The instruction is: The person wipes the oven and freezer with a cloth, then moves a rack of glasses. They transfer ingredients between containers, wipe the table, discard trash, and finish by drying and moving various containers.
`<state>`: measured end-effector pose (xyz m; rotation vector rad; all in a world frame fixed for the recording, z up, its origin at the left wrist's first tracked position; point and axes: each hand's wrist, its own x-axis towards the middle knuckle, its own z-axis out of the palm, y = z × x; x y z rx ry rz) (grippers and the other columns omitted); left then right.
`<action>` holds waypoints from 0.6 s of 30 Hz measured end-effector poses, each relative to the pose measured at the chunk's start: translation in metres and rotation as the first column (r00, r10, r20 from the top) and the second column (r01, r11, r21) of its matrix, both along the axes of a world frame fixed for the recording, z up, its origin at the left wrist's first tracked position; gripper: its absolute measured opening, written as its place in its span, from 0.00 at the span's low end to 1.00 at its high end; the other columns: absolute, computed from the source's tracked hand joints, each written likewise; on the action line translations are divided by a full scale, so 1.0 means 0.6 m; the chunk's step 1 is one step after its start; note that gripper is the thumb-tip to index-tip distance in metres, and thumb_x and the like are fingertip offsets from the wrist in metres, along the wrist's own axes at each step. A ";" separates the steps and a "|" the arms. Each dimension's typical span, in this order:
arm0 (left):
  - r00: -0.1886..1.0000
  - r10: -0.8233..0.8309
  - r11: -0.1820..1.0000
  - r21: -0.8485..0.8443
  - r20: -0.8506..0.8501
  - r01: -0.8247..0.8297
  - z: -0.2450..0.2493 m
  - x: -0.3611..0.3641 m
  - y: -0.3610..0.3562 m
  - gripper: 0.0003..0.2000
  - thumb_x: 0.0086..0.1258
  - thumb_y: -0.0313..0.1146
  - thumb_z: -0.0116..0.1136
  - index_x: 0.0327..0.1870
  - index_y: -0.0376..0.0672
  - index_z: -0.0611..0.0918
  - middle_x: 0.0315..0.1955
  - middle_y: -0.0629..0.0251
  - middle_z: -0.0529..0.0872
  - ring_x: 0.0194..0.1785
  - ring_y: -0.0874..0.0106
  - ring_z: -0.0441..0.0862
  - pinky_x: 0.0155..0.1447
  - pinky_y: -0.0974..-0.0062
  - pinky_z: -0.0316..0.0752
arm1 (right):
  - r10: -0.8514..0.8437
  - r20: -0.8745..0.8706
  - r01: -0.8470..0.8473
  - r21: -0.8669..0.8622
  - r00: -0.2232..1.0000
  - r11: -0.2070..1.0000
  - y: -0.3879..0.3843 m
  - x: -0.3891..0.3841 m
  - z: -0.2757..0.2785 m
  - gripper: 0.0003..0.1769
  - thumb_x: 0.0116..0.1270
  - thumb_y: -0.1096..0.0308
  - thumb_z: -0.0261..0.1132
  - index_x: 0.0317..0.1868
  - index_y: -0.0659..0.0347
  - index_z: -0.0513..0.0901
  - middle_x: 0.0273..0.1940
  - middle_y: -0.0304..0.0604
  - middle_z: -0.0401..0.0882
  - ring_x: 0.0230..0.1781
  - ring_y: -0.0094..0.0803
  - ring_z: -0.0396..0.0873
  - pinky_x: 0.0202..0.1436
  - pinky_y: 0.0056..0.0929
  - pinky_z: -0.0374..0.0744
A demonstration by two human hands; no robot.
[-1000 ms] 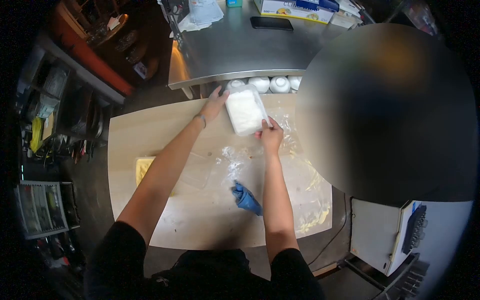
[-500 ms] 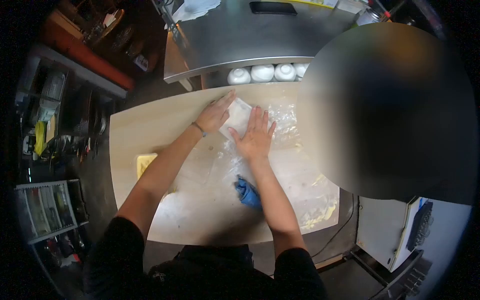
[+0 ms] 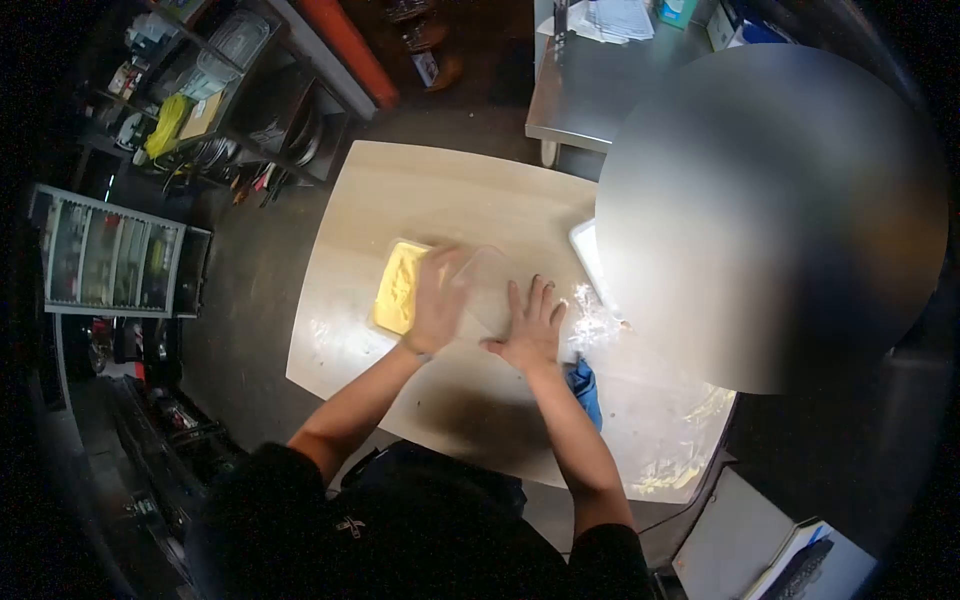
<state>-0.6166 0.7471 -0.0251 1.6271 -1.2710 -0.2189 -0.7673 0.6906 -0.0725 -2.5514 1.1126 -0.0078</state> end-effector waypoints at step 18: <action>0.861 0.419 0.831 0.504 -0.289 -0.235 -0.093 0.153 0.222 0.12 0.62 0.32 0.56 0.39 0.32 0.80 0.26 0.61 0.83 0.27 0.77 0.79 0.27 0.79 0.74 | -0.469 -0.086 0.476 0.121 0.879 0.871 0.054 0.083 -0.029 0.36 0.48 0.57 0.69 0.56 0.62 0.66 0.48 0.51 0.71 0.51 0.47 0.71 0.47 0.46 0.70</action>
